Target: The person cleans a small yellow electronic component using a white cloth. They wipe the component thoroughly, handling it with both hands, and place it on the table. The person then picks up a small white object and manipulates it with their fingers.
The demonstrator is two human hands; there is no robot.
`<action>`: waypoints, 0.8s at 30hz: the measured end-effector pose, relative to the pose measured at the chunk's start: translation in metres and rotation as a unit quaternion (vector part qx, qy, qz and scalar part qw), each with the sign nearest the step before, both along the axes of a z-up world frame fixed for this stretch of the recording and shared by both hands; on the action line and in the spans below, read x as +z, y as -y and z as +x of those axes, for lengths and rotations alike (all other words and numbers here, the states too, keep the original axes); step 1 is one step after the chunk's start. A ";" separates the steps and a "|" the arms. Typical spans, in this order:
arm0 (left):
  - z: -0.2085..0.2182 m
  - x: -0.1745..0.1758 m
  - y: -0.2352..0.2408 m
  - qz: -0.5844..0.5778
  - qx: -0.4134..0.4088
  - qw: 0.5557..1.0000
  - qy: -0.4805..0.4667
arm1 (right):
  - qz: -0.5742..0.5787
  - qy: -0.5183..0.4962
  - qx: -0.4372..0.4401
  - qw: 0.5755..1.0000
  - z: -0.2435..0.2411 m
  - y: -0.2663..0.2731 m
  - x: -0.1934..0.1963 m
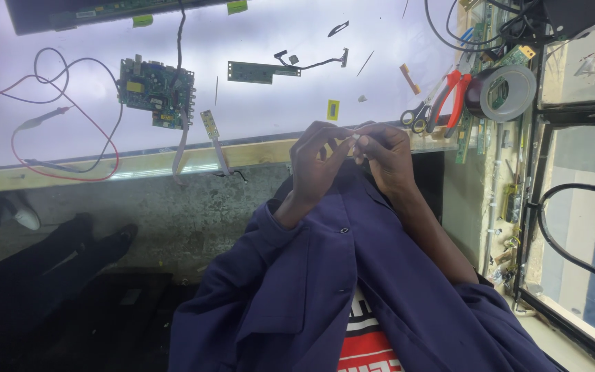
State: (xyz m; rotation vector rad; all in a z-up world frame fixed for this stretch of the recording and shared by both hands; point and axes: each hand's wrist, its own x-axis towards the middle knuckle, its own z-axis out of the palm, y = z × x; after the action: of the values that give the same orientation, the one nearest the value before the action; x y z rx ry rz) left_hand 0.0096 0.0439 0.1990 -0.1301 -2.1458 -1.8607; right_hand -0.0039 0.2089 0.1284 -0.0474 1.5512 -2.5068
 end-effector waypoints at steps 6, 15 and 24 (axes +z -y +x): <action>0.007 0.004 -0.002 -0.014 0.013 1.000 -0.019 | -0.047 0.045 0.006 0.998 0.007 -0.001 0.000; 0.011 0.002 -0.004 0.000 0.014 0.999 -0.034 | -0.051 0.042 0.019 0.998 0.011 0.004 0.020; 0.012 0.008 -0.004 -0.074 0.014 0.992 -0.098 | -0.129 0.135 0.044 0.981 0.014 0.006 0.051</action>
State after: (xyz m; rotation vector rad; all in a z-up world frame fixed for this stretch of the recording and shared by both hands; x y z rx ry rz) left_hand 0.0212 0.0475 0.2069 -0.3007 -2.1339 -1.6003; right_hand 0.0103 0.2030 0.1792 0.1767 1.0932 -2.5045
